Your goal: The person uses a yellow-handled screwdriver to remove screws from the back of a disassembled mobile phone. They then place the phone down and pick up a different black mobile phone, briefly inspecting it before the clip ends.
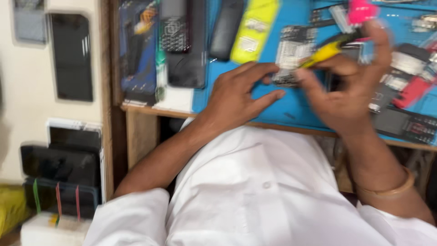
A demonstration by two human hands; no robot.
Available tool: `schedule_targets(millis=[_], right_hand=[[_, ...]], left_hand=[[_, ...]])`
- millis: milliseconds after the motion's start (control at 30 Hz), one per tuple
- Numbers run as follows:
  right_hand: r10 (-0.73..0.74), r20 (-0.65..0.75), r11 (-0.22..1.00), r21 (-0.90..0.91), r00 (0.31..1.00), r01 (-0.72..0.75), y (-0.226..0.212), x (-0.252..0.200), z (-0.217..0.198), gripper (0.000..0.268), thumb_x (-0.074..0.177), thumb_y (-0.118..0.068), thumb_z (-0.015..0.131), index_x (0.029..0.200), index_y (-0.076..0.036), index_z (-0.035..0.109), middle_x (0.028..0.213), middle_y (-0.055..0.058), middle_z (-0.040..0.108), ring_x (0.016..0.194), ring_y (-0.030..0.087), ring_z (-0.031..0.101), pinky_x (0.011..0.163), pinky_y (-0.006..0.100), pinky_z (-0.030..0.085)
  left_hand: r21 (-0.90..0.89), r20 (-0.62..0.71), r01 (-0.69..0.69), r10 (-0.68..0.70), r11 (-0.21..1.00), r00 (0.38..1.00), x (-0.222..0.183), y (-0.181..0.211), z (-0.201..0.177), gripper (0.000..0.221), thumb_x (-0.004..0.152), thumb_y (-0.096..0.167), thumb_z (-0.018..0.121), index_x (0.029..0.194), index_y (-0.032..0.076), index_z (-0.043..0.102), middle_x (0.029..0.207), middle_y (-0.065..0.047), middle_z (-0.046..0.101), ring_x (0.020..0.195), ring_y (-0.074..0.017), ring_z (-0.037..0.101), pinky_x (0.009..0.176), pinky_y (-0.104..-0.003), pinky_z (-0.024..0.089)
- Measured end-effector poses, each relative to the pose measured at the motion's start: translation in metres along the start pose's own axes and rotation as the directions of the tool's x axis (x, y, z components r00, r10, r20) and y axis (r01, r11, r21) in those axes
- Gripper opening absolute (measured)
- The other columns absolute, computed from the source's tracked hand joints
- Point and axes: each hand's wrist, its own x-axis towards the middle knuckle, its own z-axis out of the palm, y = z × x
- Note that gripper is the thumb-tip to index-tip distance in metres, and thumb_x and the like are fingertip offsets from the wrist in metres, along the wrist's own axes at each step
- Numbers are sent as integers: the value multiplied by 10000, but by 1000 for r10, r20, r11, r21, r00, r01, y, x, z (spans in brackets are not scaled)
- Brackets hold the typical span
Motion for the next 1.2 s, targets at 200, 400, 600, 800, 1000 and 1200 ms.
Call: schedule_targets(millis=[200,400,600,800,1000,1200], right_hand=[[-123,-59,949,-298,991,100,-3,5,0,957,901,-70,904,1543,-6,197,978,88,754,989,220,751,979,317,504],[-56,-48,998,33,997,58,-6,12,0,835,970,-20,820,1531,-5,201,1294,280,637,1005,219,775,897,316,616],[-65,-53,998,24,996,66,-6,12,-2,884,981,-30,825,1584,-38,179,1064,132,765,924,187,789,871,298,601],[29,-81,999,-17,996,-31,-6,9,-1,948,904,-35,838,1572,-9,166,922,117,773,928,191,765,945,352,544],[134,-100,979,169,986,-116,-4,9,8,940,927,36,782,1594,-49,125,1011,161,751,974,204,757,936,319,613],[25,-97,999,30,995,-22,4,1,9,956,909,46,780,1581,-66,110,1018,157,752,979,217,752,936,312,582]], left_hand=[[-55,39,91,-89,994,995,17,15,2,265,868,181,859,1064,35,757,900,-43,724,592,-75,553,515,-235,429],[-36,42,103,-101,994,994,21,16,10,129,917,120,805,998,27,770,862,-41,734,579,-55,580,496,-218,436],[-74,41,108,-105,991,994,17,7,11,139,906,117,808,1002,27,763,879,-39,739,600,-53,578,502,-213,433],[-129,23,94,-92,987,995,16,6,12,143,896,133,812,1002,44,774,877,-42,752,638,-73,597,536,-230,457],[-193,29,95,-91,977,995,13,5,10,163,912,142,789,1042,50,758,947,-58,778,679,-81,675,591,-231,527],[-209,31,111,-106,972,994,8,0,10,168,912,143,778,1050,51,751,954,-66,779,753,-84,727,596,-230,570]])
